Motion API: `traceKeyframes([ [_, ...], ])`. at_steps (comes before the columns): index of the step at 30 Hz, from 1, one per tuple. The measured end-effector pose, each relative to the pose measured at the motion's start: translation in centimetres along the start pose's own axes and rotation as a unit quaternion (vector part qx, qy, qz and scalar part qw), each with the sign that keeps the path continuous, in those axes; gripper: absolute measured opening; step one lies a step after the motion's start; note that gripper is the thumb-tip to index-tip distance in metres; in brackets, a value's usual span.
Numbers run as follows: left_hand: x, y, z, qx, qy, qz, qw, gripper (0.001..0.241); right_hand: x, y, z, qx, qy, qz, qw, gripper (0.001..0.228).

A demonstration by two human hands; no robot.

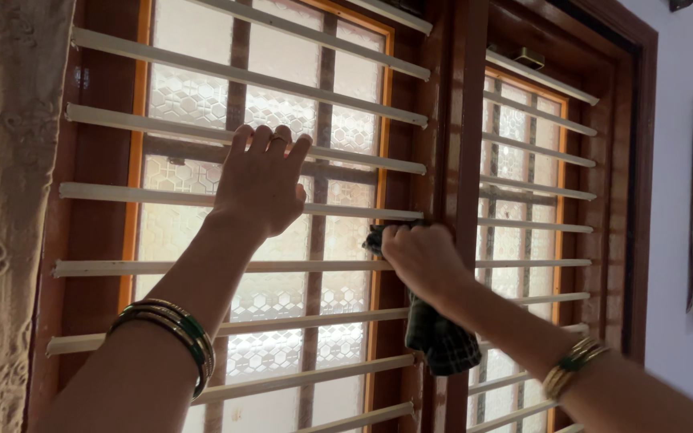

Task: The person wipes the wooden window frame and the horizontal metal bars of a security grille using a dark cloth. They hold the curtain aside with one hand while cleaning the frame and bars with the other, moving systematically across the window surface.

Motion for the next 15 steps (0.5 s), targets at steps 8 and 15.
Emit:
traceKeyframes([
  [8, -0.8, 1.5, -3.6, -0.152, -0.010, -0.095, 0.984, 0.074, -3.2, -1.9, -3.8, 0.046, -0.042, 0.139, 0.988, 0.047],
  [15, -8.2, -2.7, -14.0, -0.143, -0.216, -0.072, 0.963, 0.026, -0.1, -3.7, -12.5, -0.047, 0.032, 0.082, 0.995, 0.077],
])
Point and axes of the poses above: each hand's wrist, its own z-axis towards the middle knuckle, its own y-axis out of the back of the hand, x = y × z, the point moved 4 cm from there along z, towards the middle knuckle, and after that the axes turned 1 degree about -z, right-handed, at the moved point
